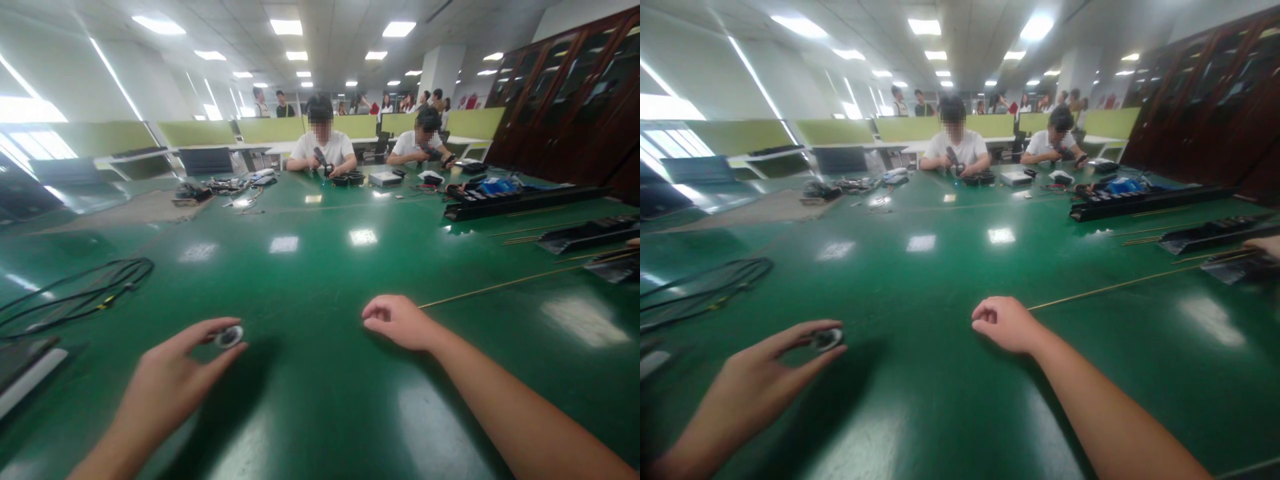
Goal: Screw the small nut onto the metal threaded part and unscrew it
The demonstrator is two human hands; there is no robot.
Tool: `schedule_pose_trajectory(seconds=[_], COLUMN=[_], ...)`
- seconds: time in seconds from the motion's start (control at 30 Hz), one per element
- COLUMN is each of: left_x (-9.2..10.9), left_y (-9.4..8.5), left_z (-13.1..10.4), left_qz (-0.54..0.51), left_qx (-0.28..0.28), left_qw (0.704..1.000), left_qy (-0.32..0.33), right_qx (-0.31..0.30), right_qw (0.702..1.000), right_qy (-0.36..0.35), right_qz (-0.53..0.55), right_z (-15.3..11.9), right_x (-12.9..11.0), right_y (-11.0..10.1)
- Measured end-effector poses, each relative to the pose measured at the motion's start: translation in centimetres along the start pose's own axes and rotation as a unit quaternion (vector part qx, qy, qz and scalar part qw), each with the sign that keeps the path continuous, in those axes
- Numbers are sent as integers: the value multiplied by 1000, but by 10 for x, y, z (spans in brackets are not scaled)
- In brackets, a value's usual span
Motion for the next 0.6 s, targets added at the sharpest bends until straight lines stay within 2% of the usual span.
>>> schedule_pose_trajectory(seconds=[0.07, 0.13, 0.23, 0.3, 0.4, 0.6], left_x=[48, 91, 128, 136, 132, 124], left_y=[40, 73, 108, 120, 124, 128], left_z=[8, 11, 9, 5, -2, -9], left_qz=[-35, -82, -135, -145, -147, -190], left_qx=[-60, -98, -130, -144, -153, -155], left_qw=[995, 984, 970, 962, 955, 947], left_qy=[75, 121, 157, 183, 208, 209], right_qx=[1, 6, 27, 45, 62, 35], right_qw=[1000, 1000, 999, 998, 997, 996], right_qy=[-2, -4, -10, -12, -23, -79], right_qz=[3, 9, 27, 35, 34, 26], right_z=[0, 0, 0, 0, -2, -8], right_x=[0, 0, -1, -4, -13, -36], right_y=[0, -1, -4, -7, -9, -1])
Point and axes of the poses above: each hand's wrist, its own z-axis towards the middle knuckle, its own y-axis out of the palm, x = y × z, the point moved 10 cm from there along z, towards the middle knuckle, and after that the axes turned 6 degrees about -y, right-handed, at the moved point
